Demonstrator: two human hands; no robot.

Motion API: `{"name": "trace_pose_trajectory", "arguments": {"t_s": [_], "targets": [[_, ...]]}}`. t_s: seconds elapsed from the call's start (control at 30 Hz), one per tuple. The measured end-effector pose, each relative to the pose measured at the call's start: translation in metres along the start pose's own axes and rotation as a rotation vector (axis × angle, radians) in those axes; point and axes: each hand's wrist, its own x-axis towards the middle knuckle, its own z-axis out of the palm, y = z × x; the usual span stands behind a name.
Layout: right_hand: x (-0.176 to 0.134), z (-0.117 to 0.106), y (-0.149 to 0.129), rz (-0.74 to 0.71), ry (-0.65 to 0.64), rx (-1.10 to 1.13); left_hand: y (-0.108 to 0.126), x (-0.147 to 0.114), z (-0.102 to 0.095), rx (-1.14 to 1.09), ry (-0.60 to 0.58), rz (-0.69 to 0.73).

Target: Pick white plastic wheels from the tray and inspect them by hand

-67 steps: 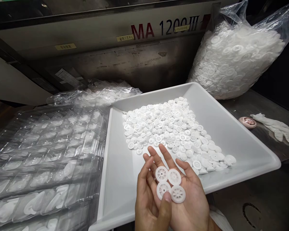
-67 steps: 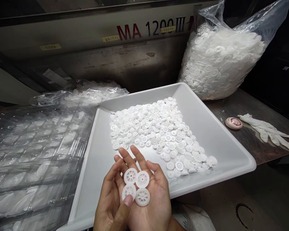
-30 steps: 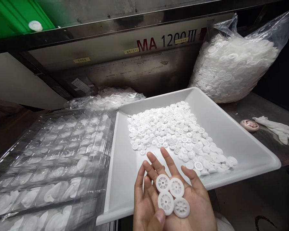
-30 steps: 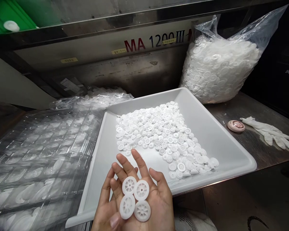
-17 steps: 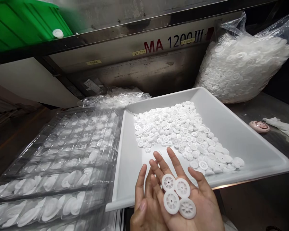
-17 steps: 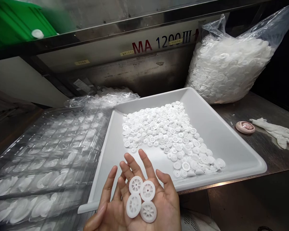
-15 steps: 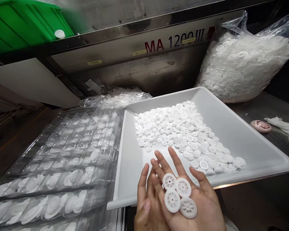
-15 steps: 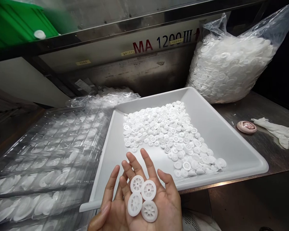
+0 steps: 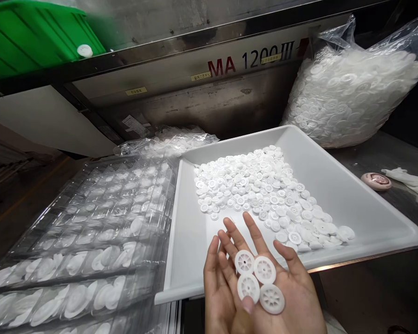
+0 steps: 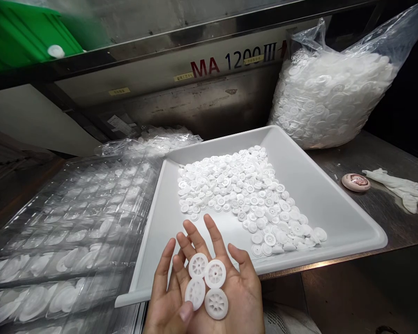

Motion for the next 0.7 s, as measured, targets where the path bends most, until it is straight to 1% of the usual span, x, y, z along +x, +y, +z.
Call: {"name": "trace_pose_trajectory", "arguments": {"t_s": [0.13, 0.27, 0.4, 0.57, 0.6, 0.63, 0.7], "targets": [[0.001, -0.002, -0.001, 0.008, -0.028, -0.039, -0.003, -0.002, 0.003, 0.084, -0.047, 0.088], [0.002, -0.002, -0.001, -0.002, -0.010, -0.083, -0.002, -0.003, 0.004, 0.135, -0.081, 0.094], [0.002, -0.001, -0.002, -0.006, -0.010, -0.041, -0.002, -0.005, 0.002, 0.180, -0.091, 0.100], [0.002, 0.000, -0.002, -0.030, -0.001, -0.057, -0.004, -0.003, 0.003, 0.181, -0.073, 0.095], [0.002, 0.001, 0.000, -0.047, 0.010, -0.094, -0.004, -0.002, 0.003, 0.159, -0.055, 0.090], [0.002, 0.001, 0.003, -0.099, 0.028, -0.182, -0.003, -0.001, 0.004, 0.117, -0.031, 0.078], [0.003, -0.001, 0.013, -0.275, 0.070, -0.467, -0.001, 0.000, 0.004, -0.046, 0.004, 0.009]]}}
